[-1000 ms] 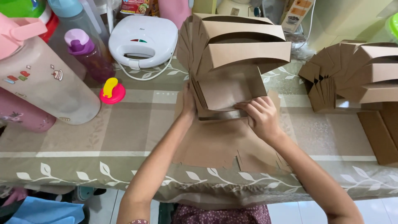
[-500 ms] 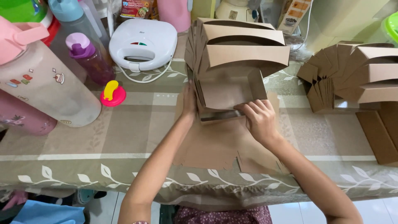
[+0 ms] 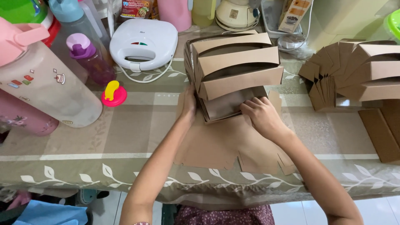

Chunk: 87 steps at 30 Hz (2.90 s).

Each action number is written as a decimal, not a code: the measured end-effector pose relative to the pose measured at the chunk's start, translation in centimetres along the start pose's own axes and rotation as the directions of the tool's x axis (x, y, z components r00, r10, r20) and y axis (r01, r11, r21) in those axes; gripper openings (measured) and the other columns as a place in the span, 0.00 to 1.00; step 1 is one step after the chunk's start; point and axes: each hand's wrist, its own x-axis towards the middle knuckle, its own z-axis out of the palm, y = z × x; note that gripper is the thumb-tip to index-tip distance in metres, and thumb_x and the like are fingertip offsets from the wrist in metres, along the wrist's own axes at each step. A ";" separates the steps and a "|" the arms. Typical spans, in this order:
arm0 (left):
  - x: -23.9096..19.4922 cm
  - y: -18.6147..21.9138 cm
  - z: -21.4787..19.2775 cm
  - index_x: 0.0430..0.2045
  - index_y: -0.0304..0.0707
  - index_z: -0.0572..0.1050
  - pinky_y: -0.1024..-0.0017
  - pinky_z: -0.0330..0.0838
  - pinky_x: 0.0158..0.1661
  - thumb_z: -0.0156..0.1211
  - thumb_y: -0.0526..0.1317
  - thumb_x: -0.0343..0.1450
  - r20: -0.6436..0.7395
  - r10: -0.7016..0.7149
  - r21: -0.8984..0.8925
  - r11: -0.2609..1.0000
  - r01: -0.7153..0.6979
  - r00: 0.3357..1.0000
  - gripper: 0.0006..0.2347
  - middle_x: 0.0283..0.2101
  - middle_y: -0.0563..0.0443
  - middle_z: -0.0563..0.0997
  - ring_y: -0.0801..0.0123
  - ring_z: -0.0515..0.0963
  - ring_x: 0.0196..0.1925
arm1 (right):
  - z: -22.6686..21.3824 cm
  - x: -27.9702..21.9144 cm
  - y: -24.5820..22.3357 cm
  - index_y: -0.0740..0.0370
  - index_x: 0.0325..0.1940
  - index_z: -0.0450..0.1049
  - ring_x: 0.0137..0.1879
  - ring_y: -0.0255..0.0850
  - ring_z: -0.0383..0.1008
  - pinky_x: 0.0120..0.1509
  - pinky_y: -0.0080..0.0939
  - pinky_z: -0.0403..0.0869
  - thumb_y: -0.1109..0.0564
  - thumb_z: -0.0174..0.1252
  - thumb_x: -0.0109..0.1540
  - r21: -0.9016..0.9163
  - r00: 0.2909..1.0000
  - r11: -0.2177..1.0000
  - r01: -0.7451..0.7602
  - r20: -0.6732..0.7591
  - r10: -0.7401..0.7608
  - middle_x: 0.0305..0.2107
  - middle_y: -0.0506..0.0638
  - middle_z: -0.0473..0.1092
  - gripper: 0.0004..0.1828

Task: Assembling cardboard pastry boxes by folding flat sheets along pre-scored lines.

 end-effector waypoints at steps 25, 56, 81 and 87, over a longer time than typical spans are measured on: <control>-5.4 2.5 0.3 0.74 0.36 0.30 0.49 0.29 0.73 0.54 0.49 0.75 0.284 0.149 0.233 0.947 -0.219 0.947 0.41 0.76 0.28 0.30 0.40 0.29 0.78 | 2.7 2.4 7.3 0.66 0.47 0.76 0.42 0.60 0.79 0.40 0.59 0.78 0.58 0.56 0.64 0.453 0.784 0.650 -0.610 0.227 0.577 0.38 0.60 0.76 0.11; -6.4 -0.7 0.7 0.75 0.49 0.42 0.57 0.39 0.74 0.56 0.46 0.74 0.097 0.109 -0.095 0.990 -0.100 0.989 0.36 0.77 0.43 0.44 0.58 0.45 0.78 | -4.8 3.8 2.2 0.72 0.39 0.80 0.39 0.60 0.79 0.52 0.55 0.75 0.61 0.57 0.63 0.027 0.940 0.941 -0.337 0.070 0.335 0.28 0.65 0.76 0.10; -3.5 1.0 -0.6 0.55 0.42 0.70 0.55 0.71 0.54 0.71 0.45 0.63 0.178 -0.153 -0.522 0.823 0.226 0.972 0.26 0.57 0.40 0.75 0.51 0.77 0.56 | -10.5 4.3 -3.0 0.51 0.82 0.39 0.75 0.67 0.51 0.75 0.70 0.55 0.50 0.73 0.53 0.966 0.881 0.082 -0.245 0.186 0.434 0.71 0.69 0.45 0.63; -3.4 -0.3 -1.8 0.57 0.43 0.67 0.55 0.68 0.56 0.71 0.45 0.63 0.194 -0.117 -0.491 0.848 0.200 0.974 0.28 0.59 0.39 0.72 0.50 0.74 0.58 | -8.5 3.8 -0.3 0.46 0.80 0.49 0.62 0.51 0.70 0.61 0.59 0.75 0.44 0.46 0.70 0.960 0.865 0.003 -0.282 0.252 0.434 0.59 0.60 0.63 0.34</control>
